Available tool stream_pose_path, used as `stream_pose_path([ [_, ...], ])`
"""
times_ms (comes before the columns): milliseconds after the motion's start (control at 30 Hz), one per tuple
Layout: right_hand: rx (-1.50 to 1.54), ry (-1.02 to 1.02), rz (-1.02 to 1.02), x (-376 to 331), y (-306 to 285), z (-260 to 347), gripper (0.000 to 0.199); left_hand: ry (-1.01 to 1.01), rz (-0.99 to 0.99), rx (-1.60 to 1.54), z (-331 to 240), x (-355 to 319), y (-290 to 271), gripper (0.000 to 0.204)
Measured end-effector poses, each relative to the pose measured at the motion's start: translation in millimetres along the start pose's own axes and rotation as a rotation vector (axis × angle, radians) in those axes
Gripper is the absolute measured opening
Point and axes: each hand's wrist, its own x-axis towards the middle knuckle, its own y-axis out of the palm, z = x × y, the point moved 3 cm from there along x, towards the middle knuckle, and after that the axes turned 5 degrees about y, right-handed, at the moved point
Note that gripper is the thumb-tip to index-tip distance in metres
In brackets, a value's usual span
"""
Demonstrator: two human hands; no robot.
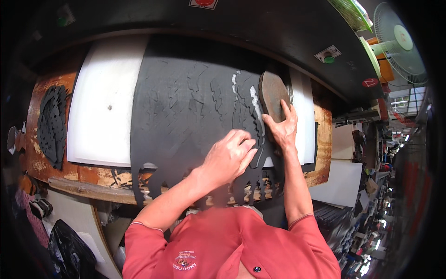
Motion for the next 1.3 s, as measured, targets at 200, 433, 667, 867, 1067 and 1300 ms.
stream_pose_path([
  [200,-0.028,-0.003,0.049,15.0,0.7,13.7,0.103,-0.02,0.25,0.359,38.8,23.9,25.7,0.051],
  [433,0.042,-0.016,0.028,30.8,2.7,13.2,0.1,-0.009,0.216,0.36,41.5,15.2,31.2,0.053],
  [667,0.927,0.049,0.222,46.9,-24.7,-23.9,0.093,-0.056,0.192,0.387,30.0,26.3,26.6,0.048],
  [867,1.252,0.033,0.332,48.0,-31.7,-40.2,0.096,-0.495,-0.116,-0.185,44.2,90.9,38.2,0.043],
  [1067,1.279,-0.114,0.341,38.1,-41.2,-27.7,0.099,-0.867,-0.177,-0.888,63.3,190.4,75.9,0.07],
  [1300,1.17,-0.122,0.287,32.9,-37.1,-27.6,0.096,-0.904,-0.185,-0.905,53.2,200.4,72.7,0.044],
])
